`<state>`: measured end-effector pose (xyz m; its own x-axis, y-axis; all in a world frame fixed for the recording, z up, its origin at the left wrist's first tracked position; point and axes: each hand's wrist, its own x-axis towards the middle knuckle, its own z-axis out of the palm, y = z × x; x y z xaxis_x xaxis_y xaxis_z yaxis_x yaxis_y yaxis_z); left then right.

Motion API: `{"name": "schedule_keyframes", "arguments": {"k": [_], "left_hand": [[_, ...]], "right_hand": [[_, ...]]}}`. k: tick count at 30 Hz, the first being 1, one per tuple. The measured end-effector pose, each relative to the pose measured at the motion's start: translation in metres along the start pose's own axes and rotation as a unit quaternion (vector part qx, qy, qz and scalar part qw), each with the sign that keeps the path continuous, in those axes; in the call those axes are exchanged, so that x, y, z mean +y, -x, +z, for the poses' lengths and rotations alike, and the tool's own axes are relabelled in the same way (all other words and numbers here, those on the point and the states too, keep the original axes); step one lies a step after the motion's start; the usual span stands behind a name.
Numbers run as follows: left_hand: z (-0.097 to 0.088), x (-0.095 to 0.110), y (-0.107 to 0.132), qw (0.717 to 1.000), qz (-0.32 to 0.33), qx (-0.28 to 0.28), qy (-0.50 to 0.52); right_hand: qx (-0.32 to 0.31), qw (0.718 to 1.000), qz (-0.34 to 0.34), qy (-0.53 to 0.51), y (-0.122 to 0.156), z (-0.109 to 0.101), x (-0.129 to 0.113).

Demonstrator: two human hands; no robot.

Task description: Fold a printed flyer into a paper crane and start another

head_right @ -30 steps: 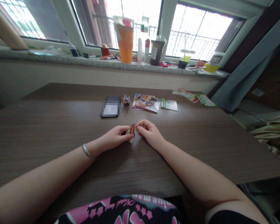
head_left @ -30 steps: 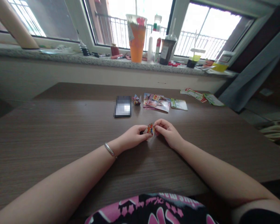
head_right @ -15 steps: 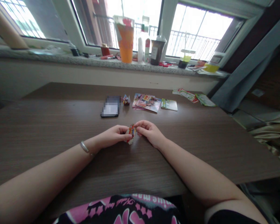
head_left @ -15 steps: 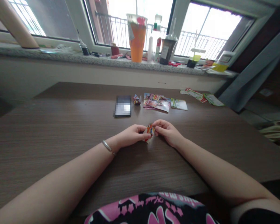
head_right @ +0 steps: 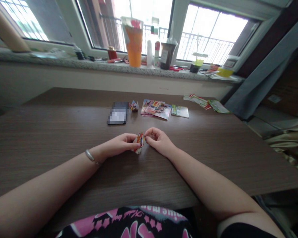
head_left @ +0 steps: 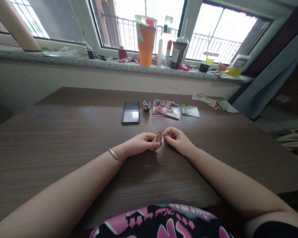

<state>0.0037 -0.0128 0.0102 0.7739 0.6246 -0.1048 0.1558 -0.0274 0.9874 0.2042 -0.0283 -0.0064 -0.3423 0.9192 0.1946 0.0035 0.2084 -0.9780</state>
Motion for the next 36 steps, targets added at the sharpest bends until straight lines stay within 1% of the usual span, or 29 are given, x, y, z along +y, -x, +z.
{"name": "schedule_keyframes", "arguments": {"k": [5,10,13,17,23,28,32,36], "left_hand": [[0.001,-0.002,0.0,1.0,0.008,-0.006,-0.017],[0.003,-0.001,-0.002,0.999,0.01,0.035,-0.039],[0.004,0.001,-0.002,0.998,0.012,0.04,-0.052],[0.005,0.0,-0.002,0.997,0.01,0.054,-0.06],[0.008,-0.007,-0.004,0.993,0.009,0.093,-0.067],[0.015,-0.004,-0.006,0.99,0.013,0.127,-0.058],[0.018,-0.002,-0.006,0.99,0.031,0.137,-0.015],[0.019,-0.001,-0.005,0.989,0.033,0.145,-0.007]], "right_hand": [[0.007,0.995,-0.041,0.095,0.003,-0.001,-0.002],[0.006,0.983,-0.081,0.164,0.006,0.001,-0.007],[0.0,0.975,-0.103,0.195,0.007,0.002,-0.01],[0.018,0.964,-0.119,0.238,0.007,0.002,-0.011],[0.031,0.945,-0.153,0.287,0.007,0.0,-0.011],[0.038,0.929,-0.18,0.323,0.007,-0.002,-0.012],[0.046,0.924,-0.188,0.329,0.007,-0.001,-0.013],[0.046,0.922,-0.199,0.33,0.007,-0.001,-0.013]]}}
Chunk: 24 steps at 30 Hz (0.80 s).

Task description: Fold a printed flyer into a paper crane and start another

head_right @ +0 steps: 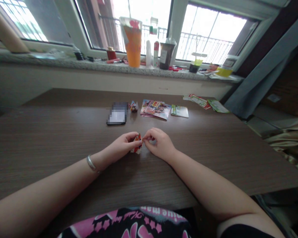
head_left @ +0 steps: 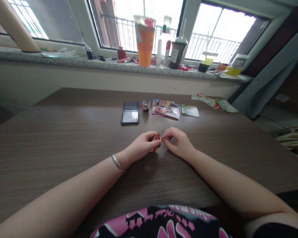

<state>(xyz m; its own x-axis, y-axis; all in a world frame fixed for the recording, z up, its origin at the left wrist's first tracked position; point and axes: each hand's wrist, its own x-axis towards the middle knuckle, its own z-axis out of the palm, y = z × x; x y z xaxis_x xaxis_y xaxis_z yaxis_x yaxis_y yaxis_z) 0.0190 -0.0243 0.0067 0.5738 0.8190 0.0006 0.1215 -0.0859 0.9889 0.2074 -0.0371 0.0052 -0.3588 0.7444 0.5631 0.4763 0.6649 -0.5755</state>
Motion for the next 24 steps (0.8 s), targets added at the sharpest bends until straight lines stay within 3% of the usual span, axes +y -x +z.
{"name": "schedule_keyframes", "arguments": {"k": [12,24], "left_hand": [[0.0038,0.0055,0.0023,0.996,0.037,0.049,-0.067],[0.0023,0.0065,0.0038,0.994,0.021,0.079,-0.076]], "right_hand": [[0.007,0.998,0.001,0.068,-0.0003,-0.0003,-0.0026],[-0.001,0.996,-0.012,0.084,0.0005,-0.0023,-0.0081]]}}
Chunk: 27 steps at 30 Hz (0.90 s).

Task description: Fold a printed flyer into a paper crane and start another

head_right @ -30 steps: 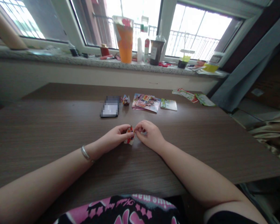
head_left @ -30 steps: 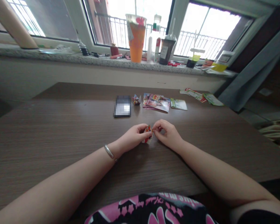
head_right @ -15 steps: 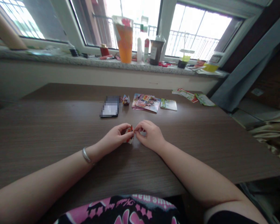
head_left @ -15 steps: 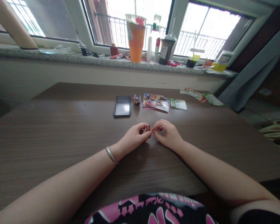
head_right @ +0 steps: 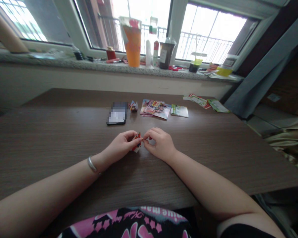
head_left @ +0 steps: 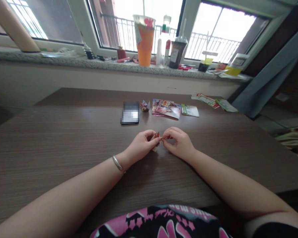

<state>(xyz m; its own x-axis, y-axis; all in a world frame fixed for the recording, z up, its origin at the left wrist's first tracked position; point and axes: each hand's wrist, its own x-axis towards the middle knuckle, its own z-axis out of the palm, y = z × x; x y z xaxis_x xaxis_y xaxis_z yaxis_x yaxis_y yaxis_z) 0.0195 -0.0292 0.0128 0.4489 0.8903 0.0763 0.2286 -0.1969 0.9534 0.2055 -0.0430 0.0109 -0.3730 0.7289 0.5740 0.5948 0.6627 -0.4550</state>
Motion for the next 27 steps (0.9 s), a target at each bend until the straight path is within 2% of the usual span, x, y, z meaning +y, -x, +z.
{"name": "schedule_keyframes", "arguments": {"k": [4,11,27], "left_hand": [[-0.0001,0.0003,-0.0003,1.0,-0.016,0.009,0.011],[-0.0029,-0.0058,-0.0025,0.999,-0.015,-0.028,0.01],[-0.0037,-0.0042,-0.0032,0.999,-0.032,-0.025,0.027]], "right_hand": [[-0.005,1.0,-0.005,0.001,-0.0004,-0.0005,0.0008],[0.002,1.0,-0.005,0.006,0.0005,0.0007,0.0018],[0.001,1.0,-0.014,0.002,0.0011,0.0009,0.0036]]}}
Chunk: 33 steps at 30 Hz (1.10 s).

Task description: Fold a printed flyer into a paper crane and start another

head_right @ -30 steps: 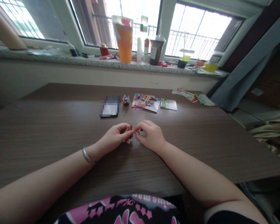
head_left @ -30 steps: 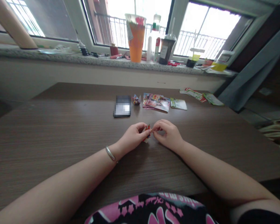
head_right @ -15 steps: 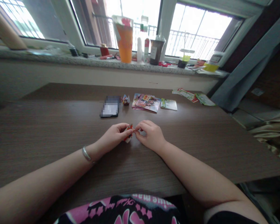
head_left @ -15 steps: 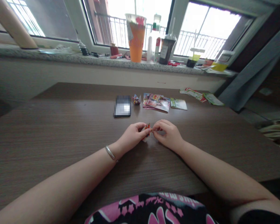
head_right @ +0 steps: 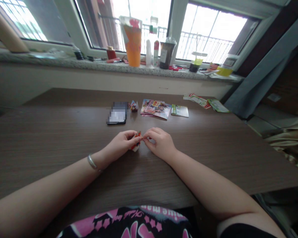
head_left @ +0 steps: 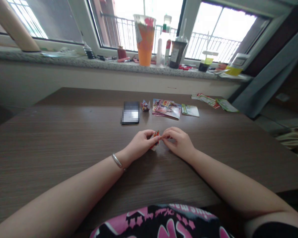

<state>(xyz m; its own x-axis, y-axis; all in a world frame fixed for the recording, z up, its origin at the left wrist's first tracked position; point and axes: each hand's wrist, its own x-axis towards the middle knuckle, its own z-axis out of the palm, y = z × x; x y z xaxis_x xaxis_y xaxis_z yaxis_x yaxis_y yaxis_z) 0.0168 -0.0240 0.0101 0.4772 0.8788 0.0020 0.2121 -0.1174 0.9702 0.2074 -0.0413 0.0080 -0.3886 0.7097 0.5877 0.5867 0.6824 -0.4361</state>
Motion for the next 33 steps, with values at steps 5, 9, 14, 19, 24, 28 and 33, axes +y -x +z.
{"name": "schedule_keyframes", "arguments": {"k": [5,9,14,19,24,28,33], "left_hand": [[0.0001,0.0017,0.0007,1.0,-0.001,0.006,0.005],[0.0009,0.0042,0.0018,1.0,-0.007,0.01,0.01],[0.0016,0.0038,0.0012,1.0,-0.013,0.018,0.005],[0.0012,0.0007,0.0004,1.0,-0.013,0.018,-0.004],[0.001,0.0017,0.0011,0.999,0.0,0.019,-0.026],[0.0018,0.004,0.0013,0.999,0.011,0.022,-0.043],[0.0023,0.0037,0.0008,0.995,0.048,0.028,-0.077]], "right_hand": [[0.003,1.0,-0.019,-0.017,-0.0004,0.0008,0.0023],[0.007,0.999,-0.03,-0.026,-0.0006,0.0007,0.0018],[0.004,0.999,-0.032,-0.031,-0.0001,0.0007,0.0],[0.002,0.999,-0.039,-0.031,-0.0003,0.0011,-0.0003],[-0.01,0.999,-0.025,-0.034,-0.0008,-0.0012,-0.0043],[-0.053,0.997,0.038,-0.046,-0.0013,-0.0009,-0.0055],[-0.075,0.983,0.124,-0.11,-0.0025,0.0049,-0.004]]}}
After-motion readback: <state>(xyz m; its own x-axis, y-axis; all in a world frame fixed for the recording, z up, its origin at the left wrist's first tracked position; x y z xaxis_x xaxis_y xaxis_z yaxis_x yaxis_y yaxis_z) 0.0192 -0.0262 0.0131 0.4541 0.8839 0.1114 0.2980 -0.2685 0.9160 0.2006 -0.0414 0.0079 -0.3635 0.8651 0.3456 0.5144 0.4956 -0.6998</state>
